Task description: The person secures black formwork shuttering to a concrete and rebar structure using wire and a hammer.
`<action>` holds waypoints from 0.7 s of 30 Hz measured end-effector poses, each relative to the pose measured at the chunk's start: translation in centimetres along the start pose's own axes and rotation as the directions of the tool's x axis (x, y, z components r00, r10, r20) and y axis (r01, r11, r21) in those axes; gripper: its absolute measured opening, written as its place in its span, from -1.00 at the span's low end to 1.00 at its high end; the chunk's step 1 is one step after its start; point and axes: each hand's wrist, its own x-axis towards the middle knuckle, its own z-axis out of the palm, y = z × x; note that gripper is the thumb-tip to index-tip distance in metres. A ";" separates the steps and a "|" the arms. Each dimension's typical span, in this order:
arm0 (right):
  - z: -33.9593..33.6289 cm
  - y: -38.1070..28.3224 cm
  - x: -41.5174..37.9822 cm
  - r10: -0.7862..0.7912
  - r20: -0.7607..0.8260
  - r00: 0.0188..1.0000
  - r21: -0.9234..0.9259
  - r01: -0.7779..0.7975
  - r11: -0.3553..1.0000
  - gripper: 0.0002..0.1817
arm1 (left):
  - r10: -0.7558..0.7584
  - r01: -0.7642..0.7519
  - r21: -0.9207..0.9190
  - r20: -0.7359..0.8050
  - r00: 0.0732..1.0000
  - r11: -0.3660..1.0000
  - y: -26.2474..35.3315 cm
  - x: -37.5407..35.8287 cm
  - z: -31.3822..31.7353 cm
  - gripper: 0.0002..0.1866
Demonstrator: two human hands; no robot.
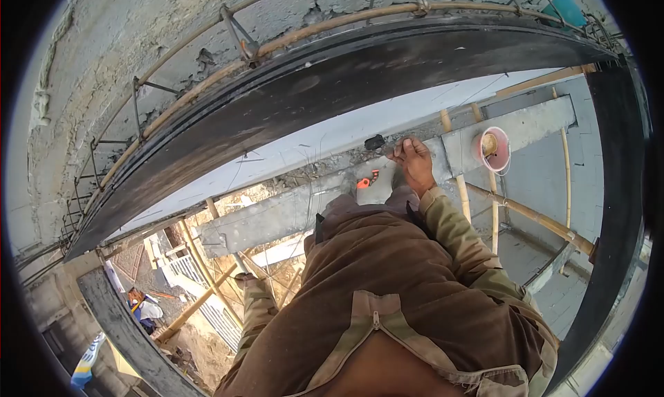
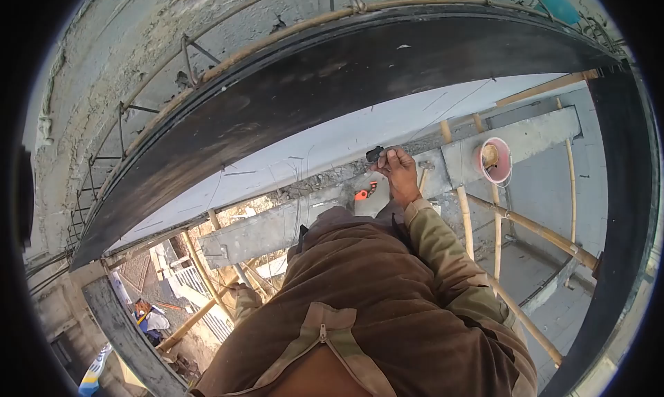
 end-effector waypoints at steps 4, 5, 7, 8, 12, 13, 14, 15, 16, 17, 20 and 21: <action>2.4 -0.3 1.1 -0.003 -0.016 1.000 -0.154 0.000 0.988 -0.75 | 0.102 -0.105 -0.007 -0.201 0.974 0.994 4.4 -4.2 -3.9 -0.58; 2.8 -0.4 1.2 0.008 0.011 1.000 -0.165 -0.007 0.986 -0.75 | 0.122 -0.128 -0.009 -0.247 0.961 0.992 5.0 -3.8 -4.6 -0.58; 3.0 -0.4 1.1 -0.032 -0.046 0.998 -0.186 0.023 0.982 -0.76 | 0.152 -0.165 -0.006 -0.346 0.926 0.986 6.9 2.3 -5.4 -0.58; 2.9 -0.2 1.0 -0.015 -0.023 1.000 -0.197 0.010 0.980 -0.76 | 0.166 -0.182 -0.002 -0.394 0.904 0.983 8.3 2.1 -6.1 -0.58; 2.1 0.5 1.2 -0.071 -0.138 0.988 -0.122 0.054 0.991 -0.78 | 0.202 -0.240 0.011 -0.575 0.793 0.971 14.8 1.2 -9.7 -0.59; 2.2 0.3 1.5 -0.060 -0.111 0.992 -0.129 0.045 0.991 -0.78 | 0.211 -0.256 0.015 -0.614 0.760 0.967 14.8 -1.7 -10.9 -0.59; 2.0 0.2 1.6 -0.045 -0.100 0.994 -0.156 0.029 0.987 -0.79 | 0.219 -0.269 0.024 -0.651 0.727 0.963 16.9 -2.3 -11.6 -0.59; 2.2 0.2 1.6 -0.029 -0.092 0.995 -0.183 0.011 0.983 -0.80 | 0.225 -0.277 0.036 -0.688 0.690 0.960 19.8 -2.6 -11.4 -0.59; 2.9 -0.2 1.5 -0.011 -0.086 0.996 -0.187 -0.005 0.982 -0.80 | 0.230 -0.283 0.049 -0.721 0.654 0.958 21.2 -2.6 -11.8 -0.59; 3.8 -0.4 1.7 0.003 -0.072 0.997 -0.192 -0.017 0.981 -0.80 | 0.236 -0.288 0.064 -0.750 0.618 0.956 22.4 -3.3 -12.1 -0.59; 5.7 -0.8 2.0 -0.008 -0.088 0.996 -0.147 -0.005 0.989 -0.79 | 0.255 -0.291 0.117 -0.826 0.503 0.950 23.8 -2.2 -14.4 -0.59; 5.7 -0.6 2.1 -0.002 -0.079 0.997 -0.148 -0.010 0.989 -0.79 | 0.261 -0.291 0.130 -0.843 0.471 0.948 24.3 -1.7 -14.7 -0.59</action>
